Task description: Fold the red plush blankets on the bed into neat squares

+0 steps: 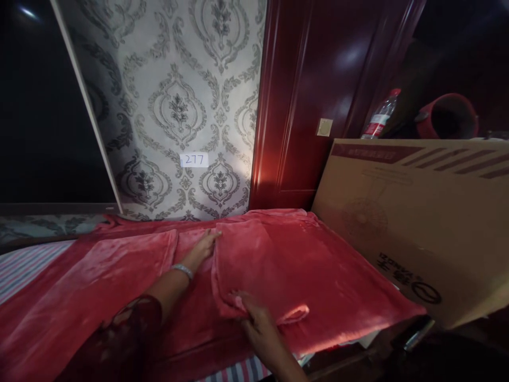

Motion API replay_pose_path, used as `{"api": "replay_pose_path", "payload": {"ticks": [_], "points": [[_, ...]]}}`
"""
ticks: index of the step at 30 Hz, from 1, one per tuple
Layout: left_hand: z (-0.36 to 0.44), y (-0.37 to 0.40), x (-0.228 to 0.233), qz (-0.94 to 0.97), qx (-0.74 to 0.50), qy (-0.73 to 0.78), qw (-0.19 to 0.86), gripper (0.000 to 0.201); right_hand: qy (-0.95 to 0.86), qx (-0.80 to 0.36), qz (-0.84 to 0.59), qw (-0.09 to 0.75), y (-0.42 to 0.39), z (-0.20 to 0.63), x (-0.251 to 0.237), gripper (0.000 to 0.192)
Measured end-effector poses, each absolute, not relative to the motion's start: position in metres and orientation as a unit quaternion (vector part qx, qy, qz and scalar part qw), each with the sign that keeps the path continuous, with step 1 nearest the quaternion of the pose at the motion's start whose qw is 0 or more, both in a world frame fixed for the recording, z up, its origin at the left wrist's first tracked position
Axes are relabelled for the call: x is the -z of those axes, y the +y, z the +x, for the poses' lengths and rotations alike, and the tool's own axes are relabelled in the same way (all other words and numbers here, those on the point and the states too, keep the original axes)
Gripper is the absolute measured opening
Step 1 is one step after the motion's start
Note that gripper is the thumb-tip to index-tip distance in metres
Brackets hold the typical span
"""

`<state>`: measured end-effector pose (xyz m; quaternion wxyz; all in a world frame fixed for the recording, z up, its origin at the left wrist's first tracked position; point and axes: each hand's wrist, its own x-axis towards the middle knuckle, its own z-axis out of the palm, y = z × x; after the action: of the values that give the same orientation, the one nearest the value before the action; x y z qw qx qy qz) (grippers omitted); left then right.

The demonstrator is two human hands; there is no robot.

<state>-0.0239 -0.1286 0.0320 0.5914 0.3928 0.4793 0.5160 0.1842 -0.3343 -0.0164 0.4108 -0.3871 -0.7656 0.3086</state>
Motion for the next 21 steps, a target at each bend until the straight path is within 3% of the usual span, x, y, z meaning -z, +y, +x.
{"api": "replay_pose_path", "payload": {"ticks": [3, 10, 18, 21], "points": [[-0.014, -0.117, -0.033, 0.42, -0.525, 0.502, 0.545, 0.085, -0.779, -0.283, -0.399, 0.392, -0.332, 0.187, 0.025, 0.05], [-0.038, -0.089, -0.051, 0.465, -0.517, 0.556, 0.455, 0.038, -0.844, -0.159, -0.349, 0.376, -0.331, 0.158, 0.005, 0.065], [-0.092, -0.099, -0.023, 0.459, -0.452, 0.624, 0.442, 0.037, -0.866, -0.218, -0.405, 0.196, -0.345, 0.108, 0.002, 0.067], [-0.094, -0.094, -0.019, 0.467, -0.453, 0.62, 0.438, 0.036, -0.864, -0.208, -0.411, 0.205, -0.346, 0.107, 0.005, 0.071]]}}
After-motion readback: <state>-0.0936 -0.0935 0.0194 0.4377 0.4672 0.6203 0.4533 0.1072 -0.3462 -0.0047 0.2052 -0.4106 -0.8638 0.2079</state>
